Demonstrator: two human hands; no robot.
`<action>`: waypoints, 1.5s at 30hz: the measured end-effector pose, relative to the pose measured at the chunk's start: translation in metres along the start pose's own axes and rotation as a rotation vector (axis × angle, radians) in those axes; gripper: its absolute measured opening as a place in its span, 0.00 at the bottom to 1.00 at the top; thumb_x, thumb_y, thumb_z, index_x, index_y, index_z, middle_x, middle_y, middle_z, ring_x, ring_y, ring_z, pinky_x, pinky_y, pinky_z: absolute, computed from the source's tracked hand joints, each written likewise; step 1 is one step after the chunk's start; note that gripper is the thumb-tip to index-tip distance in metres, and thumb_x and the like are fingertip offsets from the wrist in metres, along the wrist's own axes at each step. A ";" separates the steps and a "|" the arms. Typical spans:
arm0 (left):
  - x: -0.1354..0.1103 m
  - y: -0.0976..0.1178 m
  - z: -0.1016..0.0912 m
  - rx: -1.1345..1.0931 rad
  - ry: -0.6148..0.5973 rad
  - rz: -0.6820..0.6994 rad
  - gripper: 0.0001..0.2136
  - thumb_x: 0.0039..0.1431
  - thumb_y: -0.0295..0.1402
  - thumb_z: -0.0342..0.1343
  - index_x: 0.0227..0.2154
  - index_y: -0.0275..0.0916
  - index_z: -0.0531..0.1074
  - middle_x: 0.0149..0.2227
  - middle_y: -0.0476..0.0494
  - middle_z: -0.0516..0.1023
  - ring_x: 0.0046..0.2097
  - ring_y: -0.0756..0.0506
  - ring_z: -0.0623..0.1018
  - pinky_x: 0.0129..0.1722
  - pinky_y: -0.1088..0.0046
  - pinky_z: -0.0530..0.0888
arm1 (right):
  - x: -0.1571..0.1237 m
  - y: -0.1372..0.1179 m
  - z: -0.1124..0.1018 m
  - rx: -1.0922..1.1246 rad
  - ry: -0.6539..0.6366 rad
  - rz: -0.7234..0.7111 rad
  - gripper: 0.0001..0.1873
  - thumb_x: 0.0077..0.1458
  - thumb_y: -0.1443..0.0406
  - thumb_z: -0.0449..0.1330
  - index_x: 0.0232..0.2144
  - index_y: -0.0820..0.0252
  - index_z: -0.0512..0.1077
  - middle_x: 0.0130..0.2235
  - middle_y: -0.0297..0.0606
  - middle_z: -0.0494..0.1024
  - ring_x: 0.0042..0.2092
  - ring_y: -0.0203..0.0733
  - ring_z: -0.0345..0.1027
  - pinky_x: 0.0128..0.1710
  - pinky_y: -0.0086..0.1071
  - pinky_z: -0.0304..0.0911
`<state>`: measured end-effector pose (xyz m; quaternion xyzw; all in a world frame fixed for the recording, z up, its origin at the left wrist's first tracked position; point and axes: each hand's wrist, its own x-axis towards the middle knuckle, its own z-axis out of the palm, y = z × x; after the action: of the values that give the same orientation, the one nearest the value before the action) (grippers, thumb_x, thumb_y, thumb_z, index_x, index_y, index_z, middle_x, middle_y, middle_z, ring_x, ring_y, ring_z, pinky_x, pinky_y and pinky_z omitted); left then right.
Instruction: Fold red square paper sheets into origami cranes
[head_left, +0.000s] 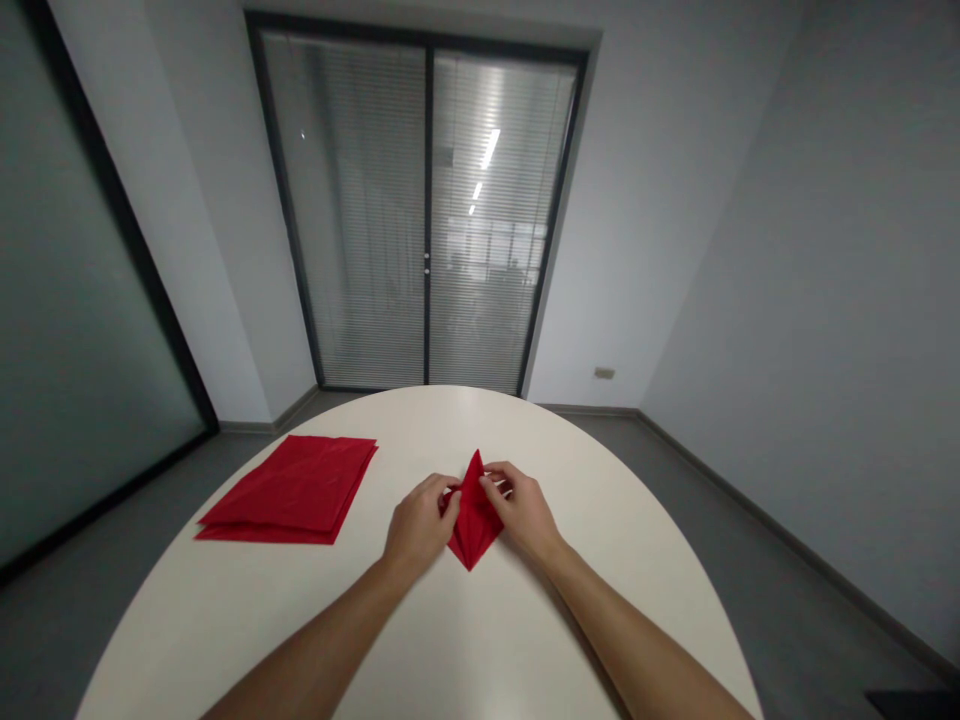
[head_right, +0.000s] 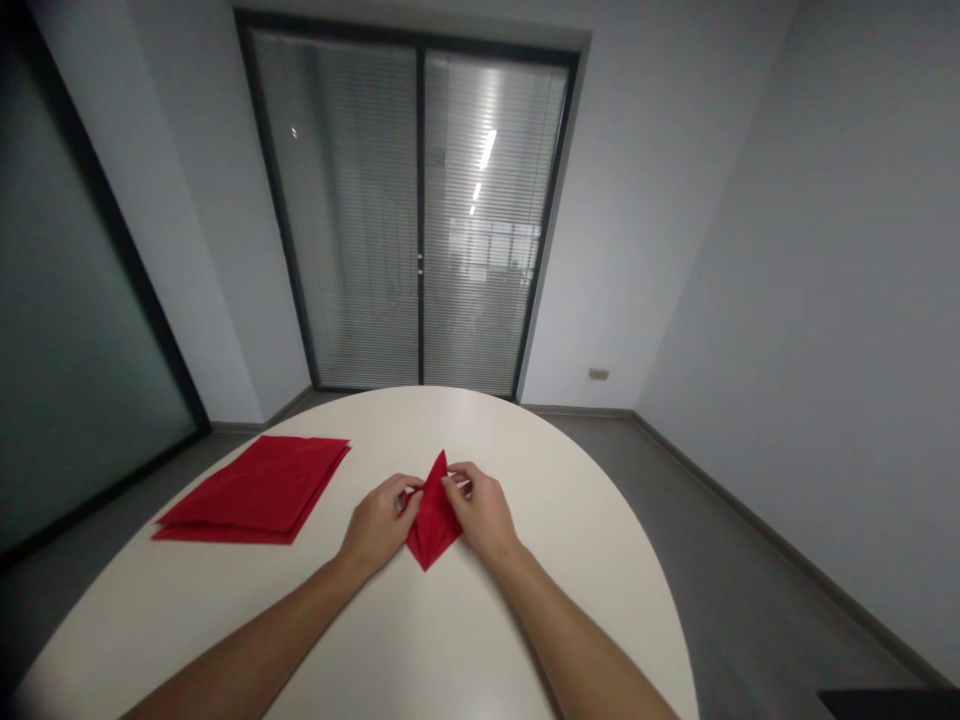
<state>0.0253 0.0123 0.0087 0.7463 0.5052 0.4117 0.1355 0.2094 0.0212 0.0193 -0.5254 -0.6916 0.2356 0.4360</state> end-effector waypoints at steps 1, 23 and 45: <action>0.000 0.000 0.000 -0.001 0.003 0.001 0.08 0.64 0.30 0.50 0.41 0.43 0.74 0.42 0.47 0.80 0.41 0.45 0.78 0.43 0.69 0.72 | 0.001 0.001 -0.001 0.011 0.013 0.006 0.14 0.60 0.58 0.57 0.46 0.58 0.74 0.40 0.40 0.81 0.33 0.41 0.73 0.34 0.33 0.67; -0.006 -0.015 0.016 -0.178 -0.131 -0.017 0.30 0.58 0.30 0.56 0.64 0.42 0.56 0.59 0.37 0.71 0.57 0.40 0.74 0.57 0.59 0.71 | 0.004 0.002 -0.019 0.148 -0.017 0.014 0.14 0.61 0.54 0.55 0.41 0.57 0.69 0.38 0.37 0.76 0.24 0.35 0.67 0.21 0.29 0.63; 0.003 -0.011 0.005 -0.261 -0.162 0.028 0.15 0.68 0.34 0.45 0.47 0.40 0.75 0.50 0.41 0.78 0.52 0.44 0.76 0.57 0.65 0.70 | 0.011 0.011 -0.028 0.241 -0.035 0.064 0.14 0.54 0.56 0.59 0.39 0.59 0.72 0.33 0.35 0.75 0.27 0.36 0.66 0.24 0.29 0.63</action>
<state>0.0224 0.0203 0.0006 0.7600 0.4243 0.4142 0.2661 0.2378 0.0316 0.0286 -0.4867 -0.6488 0.3400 0.4761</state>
